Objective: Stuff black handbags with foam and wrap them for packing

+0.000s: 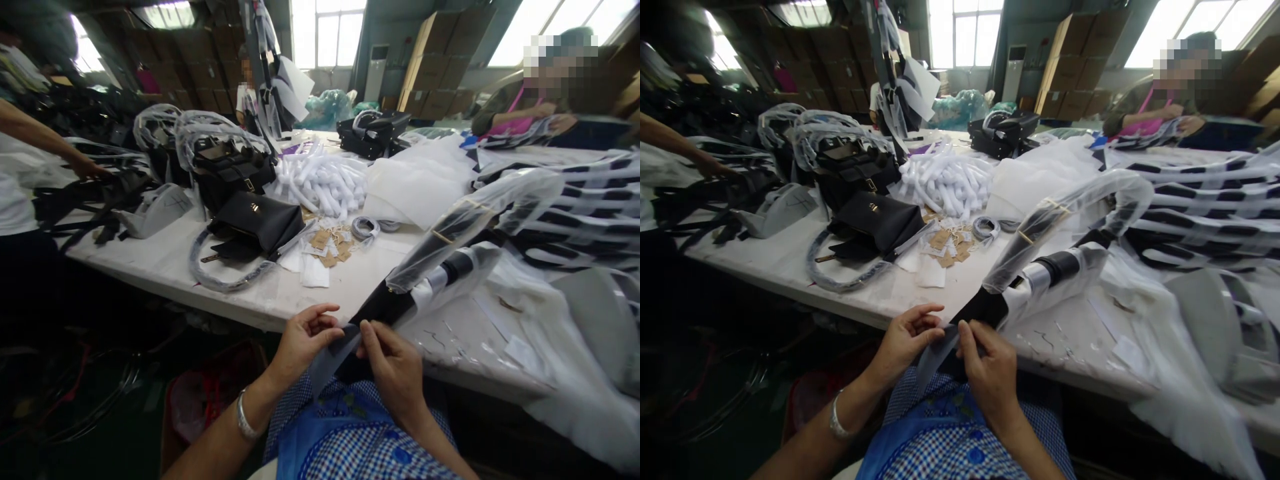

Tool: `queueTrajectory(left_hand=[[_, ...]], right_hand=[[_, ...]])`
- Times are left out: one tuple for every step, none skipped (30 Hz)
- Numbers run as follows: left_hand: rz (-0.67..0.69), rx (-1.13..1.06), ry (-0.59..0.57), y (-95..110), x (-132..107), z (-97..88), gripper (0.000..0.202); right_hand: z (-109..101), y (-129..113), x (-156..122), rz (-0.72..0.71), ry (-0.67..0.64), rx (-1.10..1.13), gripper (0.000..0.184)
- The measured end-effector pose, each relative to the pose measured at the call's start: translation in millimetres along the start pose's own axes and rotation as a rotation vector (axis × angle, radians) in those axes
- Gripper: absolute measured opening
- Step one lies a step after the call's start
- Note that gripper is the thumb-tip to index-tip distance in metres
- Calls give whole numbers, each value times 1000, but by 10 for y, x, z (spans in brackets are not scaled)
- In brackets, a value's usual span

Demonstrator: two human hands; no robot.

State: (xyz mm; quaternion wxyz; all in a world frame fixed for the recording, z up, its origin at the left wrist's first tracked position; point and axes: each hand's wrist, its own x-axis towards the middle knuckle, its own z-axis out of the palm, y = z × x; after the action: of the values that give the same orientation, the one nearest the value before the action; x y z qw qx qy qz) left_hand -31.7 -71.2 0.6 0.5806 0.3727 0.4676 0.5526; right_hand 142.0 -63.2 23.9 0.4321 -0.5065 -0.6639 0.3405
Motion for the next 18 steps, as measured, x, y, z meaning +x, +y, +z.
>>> queueTrajectory(left_hand=[[18, -8, -6, 32, 47, 51, 51], [35, -13, -11, 67, 96, 101, 50], [52, -16, -14, 102, 147, 149, 49], [68, -17, -18, 138, 199, 195, 49], [81, -19, -24, 173, 250, 239, 48], [93, -23, -34, 207, 298, 280, 48], [101, -29, -47, 238, 342, 317, 48], [107, -36, -61, 264, 378, 351, 48], [113, -42, -72, 285, 407, 379, 49], [119, -46, -80, 298, 426, 404, 49], [126, -45, -84, 304, 438, 423, 50], [135, -42, -81, 302, 442, 438, 50], [149, -37, -75, 293, 441, 449, 49], [165, -31, -65, 281, 437, 458, 49], [179, -23, -58, 267, 433, 465, 48], [191, -16, -53, 254, 431, 473, 48], [201, -11, -50, 246, 432, 482, 47], [208, -9, -50, 244, 437, 493, 47]], right_hand=[[-15, 5, 3, -8, 5, 18, 43], [-27, 10, 5, -8, 8, 37, 43], [-36, 16, 6, 0, 11, 55, 41], [-41, 21, 6, 13, 13, 69, 38], [-43, 25, 6, 29, 15, 79, 35], [-43, 27, 6, 47, 19, 84, 36], [-44, 26, 7, 66, 25, 86, 40], [-46, 22, 10, 83, 34, 85, 43], [-51, 14, 16, 99, 44, 84, 45], [-60, 3, 23, 111, 50, 83, 46], [-72, -12, 32, 121, 55, 84, 46], [-86, -29, 43, 127, 57, 86, 46], [-102, -48, 56, 133, 56, 88, 46], [-115, -68, 69, 139, 56, 88, 46], [-126, -86, 84, 148, 58, 85, 45], [-133, -102, 98, 160, 62, 81, 44], [-135, -115, 114, 173, 68, 77, 43], [-132, -125, 129, 187, 76, 73, 42]])
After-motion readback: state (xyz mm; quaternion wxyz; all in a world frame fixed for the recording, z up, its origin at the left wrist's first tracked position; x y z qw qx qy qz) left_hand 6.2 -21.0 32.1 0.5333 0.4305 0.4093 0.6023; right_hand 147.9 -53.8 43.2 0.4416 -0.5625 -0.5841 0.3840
